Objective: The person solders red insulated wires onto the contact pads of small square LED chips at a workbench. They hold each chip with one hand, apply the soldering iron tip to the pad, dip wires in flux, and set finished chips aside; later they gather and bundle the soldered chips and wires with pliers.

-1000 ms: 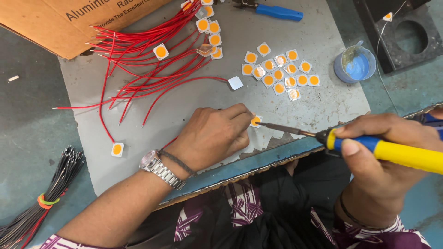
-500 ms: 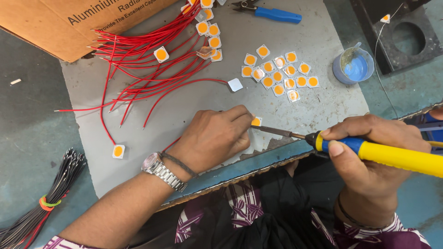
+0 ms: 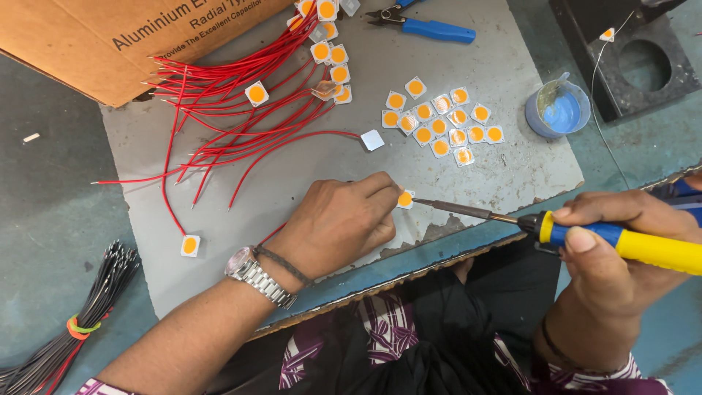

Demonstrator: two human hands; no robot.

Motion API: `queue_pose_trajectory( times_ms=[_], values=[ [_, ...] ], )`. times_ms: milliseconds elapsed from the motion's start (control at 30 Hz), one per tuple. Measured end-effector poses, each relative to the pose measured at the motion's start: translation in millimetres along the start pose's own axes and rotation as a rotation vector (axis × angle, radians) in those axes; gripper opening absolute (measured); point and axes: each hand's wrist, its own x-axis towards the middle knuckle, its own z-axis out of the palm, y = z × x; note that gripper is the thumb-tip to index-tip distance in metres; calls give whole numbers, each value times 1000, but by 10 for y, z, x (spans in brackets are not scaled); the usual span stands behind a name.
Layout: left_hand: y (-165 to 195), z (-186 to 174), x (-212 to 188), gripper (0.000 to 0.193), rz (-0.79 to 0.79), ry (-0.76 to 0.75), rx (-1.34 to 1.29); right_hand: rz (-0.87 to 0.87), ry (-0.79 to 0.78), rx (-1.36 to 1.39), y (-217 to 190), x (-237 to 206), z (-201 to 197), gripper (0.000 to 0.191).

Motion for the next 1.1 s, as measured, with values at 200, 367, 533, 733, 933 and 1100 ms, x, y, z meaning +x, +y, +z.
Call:
queue_pose_trajectory(
  times_ms=[200, 367, 533, 733, 933, 1100],
  values=[
    [1, 1, -26, 18, 3, 19, -15, -16, 105, 83, 182, -130, -62, 32],
    [-29, -62, -58, 13, 74, 110, 25, -67, 321, 112, 513, -274, -275, 33],
    [-80, -215, -32, 12, -91, 352, 343, -20, 361, 160, 1047, -621, -795, 27],
    [-149, -613, -52, 14, -177, 631, 561, 193, 394, 288, 1772, -1163, -1297, 22],
    [1, -1228, -587, 5, -558, 658, 421, 361, 456, 366, 2124, -1363, -1319, 22],
    [159, -1305, -1076, 30, -484, 277, 605, 434, 430, 419, 2261, -1236, -1096, 22]
  ],
)
